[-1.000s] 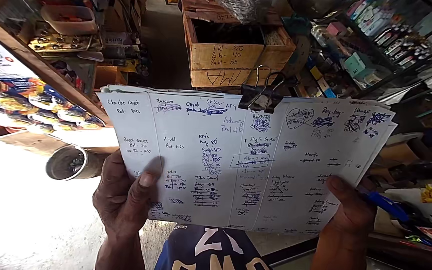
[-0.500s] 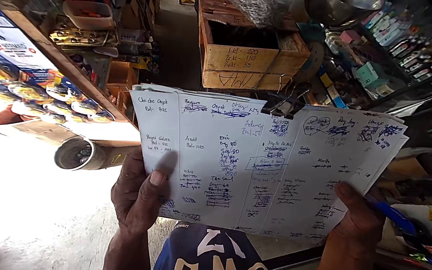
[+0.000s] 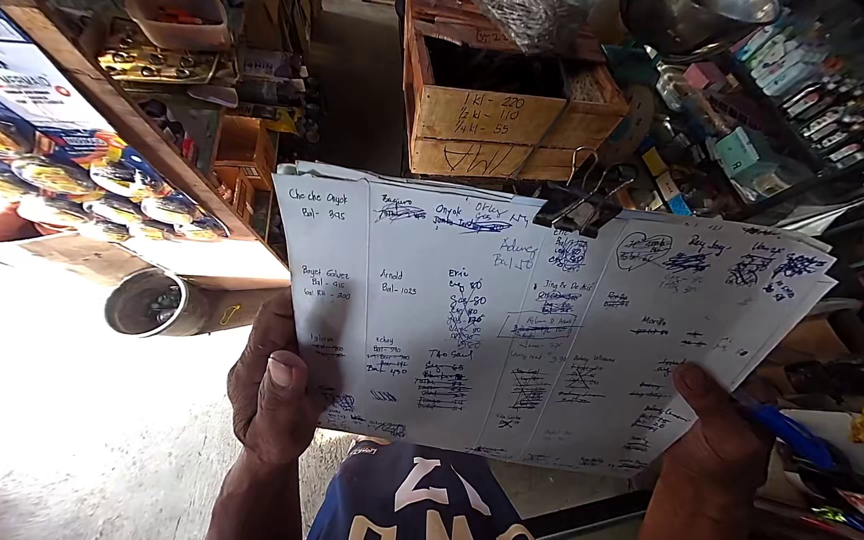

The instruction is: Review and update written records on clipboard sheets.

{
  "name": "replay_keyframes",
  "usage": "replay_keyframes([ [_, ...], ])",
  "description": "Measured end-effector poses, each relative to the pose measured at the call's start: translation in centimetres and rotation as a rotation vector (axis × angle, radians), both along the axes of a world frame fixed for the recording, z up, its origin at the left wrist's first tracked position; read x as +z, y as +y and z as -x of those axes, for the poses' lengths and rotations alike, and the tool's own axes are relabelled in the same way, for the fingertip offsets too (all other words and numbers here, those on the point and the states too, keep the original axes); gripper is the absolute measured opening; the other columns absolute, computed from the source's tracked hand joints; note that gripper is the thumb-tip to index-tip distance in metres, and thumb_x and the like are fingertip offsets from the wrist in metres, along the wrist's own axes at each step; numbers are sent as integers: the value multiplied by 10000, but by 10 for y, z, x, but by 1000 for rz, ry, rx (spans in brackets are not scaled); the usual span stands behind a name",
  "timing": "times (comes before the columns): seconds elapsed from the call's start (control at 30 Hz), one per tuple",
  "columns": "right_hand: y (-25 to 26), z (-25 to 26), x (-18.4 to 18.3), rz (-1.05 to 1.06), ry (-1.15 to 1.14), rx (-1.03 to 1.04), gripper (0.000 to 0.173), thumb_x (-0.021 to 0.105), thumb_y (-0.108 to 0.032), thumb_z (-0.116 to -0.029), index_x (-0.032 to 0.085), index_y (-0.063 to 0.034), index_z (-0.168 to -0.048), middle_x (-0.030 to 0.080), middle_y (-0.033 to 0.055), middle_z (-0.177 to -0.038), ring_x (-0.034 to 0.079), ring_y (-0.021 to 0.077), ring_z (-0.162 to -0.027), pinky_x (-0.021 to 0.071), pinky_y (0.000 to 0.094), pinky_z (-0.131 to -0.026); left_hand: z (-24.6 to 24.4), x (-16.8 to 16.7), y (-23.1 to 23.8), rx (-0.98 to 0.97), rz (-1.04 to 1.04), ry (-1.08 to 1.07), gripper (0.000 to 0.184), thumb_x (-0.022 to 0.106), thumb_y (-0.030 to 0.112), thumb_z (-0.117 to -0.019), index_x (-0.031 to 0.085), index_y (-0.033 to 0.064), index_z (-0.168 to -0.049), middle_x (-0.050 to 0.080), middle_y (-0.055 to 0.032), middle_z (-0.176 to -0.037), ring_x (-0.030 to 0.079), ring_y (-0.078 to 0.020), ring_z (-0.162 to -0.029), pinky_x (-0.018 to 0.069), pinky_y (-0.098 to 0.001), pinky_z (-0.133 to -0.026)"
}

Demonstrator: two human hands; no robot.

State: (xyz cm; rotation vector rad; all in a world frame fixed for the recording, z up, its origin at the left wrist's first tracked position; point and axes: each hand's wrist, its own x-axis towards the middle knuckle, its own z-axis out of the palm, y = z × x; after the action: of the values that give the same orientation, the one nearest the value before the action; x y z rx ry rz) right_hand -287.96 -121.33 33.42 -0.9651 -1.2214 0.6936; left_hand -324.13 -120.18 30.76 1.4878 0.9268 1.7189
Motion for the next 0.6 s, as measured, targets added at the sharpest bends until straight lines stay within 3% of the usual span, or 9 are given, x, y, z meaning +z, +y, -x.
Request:
replay_keyframes([
  [0.6, -2, 13, 6, -3, -6, -33, 162, 715, -185, -939, 751, -217, -1093, 776, -109, -1013, 722, 4, -956, 594, 201, -892, 10, -2, 12, -51, -27, -9, 514, 451, 608, -1021, 583, 267, -1383, 688, 165, -1225, 655, 34, -1075, 560, -188, -914],
])
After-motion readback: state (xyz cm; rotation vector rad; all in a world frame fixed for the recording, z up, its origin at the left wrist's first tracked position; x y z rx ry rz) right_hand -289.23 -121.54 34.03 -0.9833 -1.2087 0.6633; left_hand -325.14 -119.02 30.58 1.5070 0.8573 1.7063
